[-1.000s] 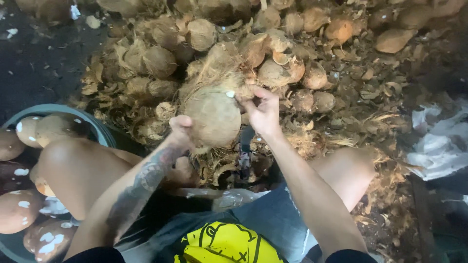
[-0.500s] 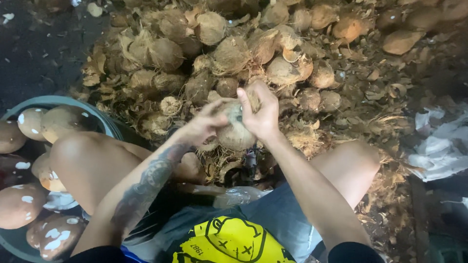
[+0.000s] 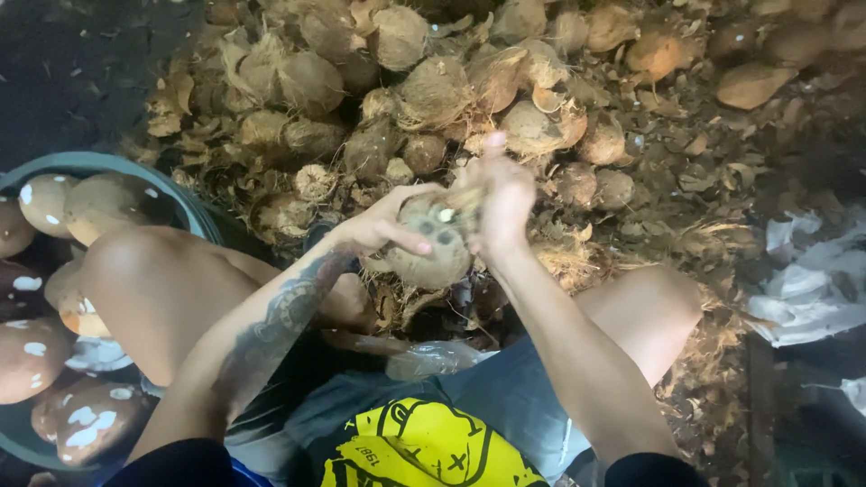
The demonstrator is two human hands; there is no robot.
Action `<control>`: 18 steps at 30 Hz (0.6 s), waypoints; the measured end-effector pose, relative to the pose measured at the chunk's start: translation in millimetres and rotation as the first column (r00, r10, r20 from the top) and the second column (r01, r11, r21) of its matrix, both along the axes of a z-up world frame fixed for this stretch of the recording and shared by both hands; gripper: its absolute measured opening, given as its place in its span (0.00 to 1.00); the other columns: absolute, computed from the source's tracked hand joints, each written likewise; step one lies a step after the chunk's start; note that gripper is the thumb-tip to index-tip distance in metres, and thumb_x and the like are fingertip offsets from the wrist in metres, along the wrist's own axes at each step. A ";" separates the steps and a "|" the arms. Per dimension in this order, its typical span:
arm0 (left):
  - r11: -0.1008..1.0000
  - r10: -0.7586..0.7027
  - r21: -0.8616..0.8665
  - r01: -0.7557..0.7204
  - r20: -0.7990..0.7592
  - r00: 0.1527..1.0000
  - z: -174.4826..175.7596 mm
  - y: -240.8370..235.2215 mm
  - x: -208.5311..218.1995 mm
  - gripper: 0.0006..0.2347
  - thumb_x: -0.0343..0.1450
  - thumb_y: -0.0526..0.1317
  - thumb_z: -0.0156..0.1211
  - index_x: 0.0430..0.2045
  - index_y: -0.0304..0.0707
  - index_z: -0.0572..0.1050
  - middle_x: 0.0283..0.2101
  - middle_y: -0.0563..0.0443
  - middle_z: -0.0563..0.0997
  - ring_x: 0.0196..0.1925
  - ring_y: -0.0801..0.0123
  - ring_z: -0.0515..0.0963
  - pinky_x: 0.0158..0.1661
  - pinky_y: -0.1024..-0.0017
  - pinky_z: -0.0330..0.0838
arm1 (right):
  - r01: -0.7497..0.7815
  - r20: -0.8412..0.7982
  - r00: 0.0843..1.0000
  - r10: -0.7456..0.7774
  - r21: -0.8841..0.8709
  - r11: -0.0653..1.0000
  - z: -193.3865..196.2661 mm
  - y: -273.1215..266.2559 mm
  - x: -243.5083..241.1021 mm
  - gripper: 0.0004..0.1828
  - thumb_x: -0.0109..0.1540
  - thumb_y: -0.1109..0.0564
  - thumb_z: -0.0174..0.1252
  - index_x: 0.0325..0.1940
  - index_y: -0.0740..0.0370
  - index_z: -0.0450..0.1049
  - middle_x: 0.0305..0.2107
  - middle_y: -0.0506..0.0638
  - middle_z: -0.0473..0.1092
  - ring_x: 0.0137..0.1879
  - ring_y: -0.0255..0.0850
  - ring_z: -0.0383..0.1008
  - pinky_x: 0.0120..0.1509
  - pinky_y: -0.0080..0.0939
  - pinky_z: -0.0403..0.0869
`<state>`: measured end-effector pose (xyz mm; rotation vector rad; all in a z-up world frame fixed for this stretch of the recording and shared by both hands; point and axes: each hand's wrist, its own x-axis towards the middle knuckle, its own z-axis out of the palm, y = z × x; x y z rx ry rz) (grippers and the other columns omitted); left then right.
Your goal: The person sits on the ground and uses a large knife to peel the fibrous husk off several coconuts. They rotate each coconut while striking it with the knife to remove the outer layer, then place the peeled coconuts into a nearby green basin.
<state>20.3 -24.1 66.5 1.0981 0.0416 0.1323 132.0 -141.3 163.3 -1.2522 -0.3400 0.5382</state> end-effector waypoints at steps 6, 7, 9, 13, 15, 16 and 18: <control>0.988 -0.069 -0.133 0.080 0.088 0.994 12.7 10.8 8.2 0.47 0.45 0.43 0.83 0.63 0.31 0.69 0.55 0.32 0.79 0.59 0.44 0.80 0.53 0.47 0.81 | 0.007 -0.355 0.927 0.118 0.331 0.944 -5.5 6.3 22.0 0.34 0.71 0.35 0.42 0.16 0.54 0.58 0.10 0.47 0.52 0.13 0.42 0.55 0.21 0.41 0.63; 0.989 -0.108 -0.096 0.111 0.041 0.993 20.3 13.9 8.5 0.50 0.46 0.45 0.84 0.67 0.32 0.66 0.61 0.33 0.77 0.63 0.44 0.77 0.54 0.48 0.81 | 0.008 -0.346 0.930 0.124 0.358 0.934 -9.1 4.4 24.8 0.33 0.71 0.35 0.42 0.17 0.54 0.58 0.09 0.47 0.55 0.12 0.42 0.57 0.20 0.41 0.65; 0.989 -0.102 0.109 0.104 -0.017 0.995 25.6 21.9 5.9 0.44 0.50 0.49 0.83 0.62 0.30 0.70 0.57 0.33 0.79 0.60 0.44 0.78 0.55 0.49 0.79 | 0.037 -0.337 0.938 0.074 0.310 0.950 -12.2 6.9 20.9 0.32 0.70 0.35 0.46 0.17 0.54 0.60 0.10 0.48 0.57 0.13 0.42 0.59 0.21 0.41 0.65; 0.908 0.184 0.389 -0.156 -0.034 0.982 -0.7 -5.6 3.4 0.28 0.54 0.45 0.88 0.45 0.34 0.81 0.38 0.45 0.84 0.44 0.65 0.80 0.46 0.66 0.74 | 0.098 -0.366 0.929 -0.058 0.092 0.991 26.6 10.4 -12.0 0.30 0.65 0.31 0.51 0.21 0.54 0.61 0.13 0.50 0.62 0.15 0.41 0.66 0.21 0.37 0.66; 0.941 0.202 0.281 -0.191 -0.012 0.979 8.0 -12.0 0.0 0.30 0.52 0.44 0.88 0.47 0.36 0.81 0.40 0.48 0.84 0.46 0.68 0.81 0.48 0.68 0.75 | 0.054 -0.442 0.894 0.076 0.276 0.960 2.9 6.4 -0.6 0.32 0.65 0.29 0.50 0.20 0.54 0.60 0.13 0.49 0.59 0.15 0.43 0.62 0.21 0.40 0.65; 0.960 0.223 0.169 -0.222 0.015 0.975 12.5 -16.5 -0.4 0.32 0.51 0.43 0.88 0.50 0.39 0.81 0.43 0.51 0.85 0.48 0.71 0.82 0.50 0.70 0.77 | 0.029 -0.480 0.850 0.218 0.455 0.890 -8.6 2.8 5.9 0.34 0.64 0.27 0.48 0.18 0.54 0.60 0.13 0.47 0.55 0.15 0.45 0.59 0.22 0.43 0.64; 0.964 0.263 0.033 -0.263 0.004 0.965 26.5 -34.8 0.0 0.34 0.51 0.43 0.87 0.53 0.36 0.79 0.45 0.45 0.83 0.50 0.63 0.82 0.51 0.66 0.77 | 0.115 -0.539 0.831 0.135 0.404 0.907 -18.5 -7.9 34.6 0.31 0.64 0.29 0.48 0.26 0.58 0.63 0.20 0.53 0.59 0.22 0.50 0.63 0.29 0.48 0.67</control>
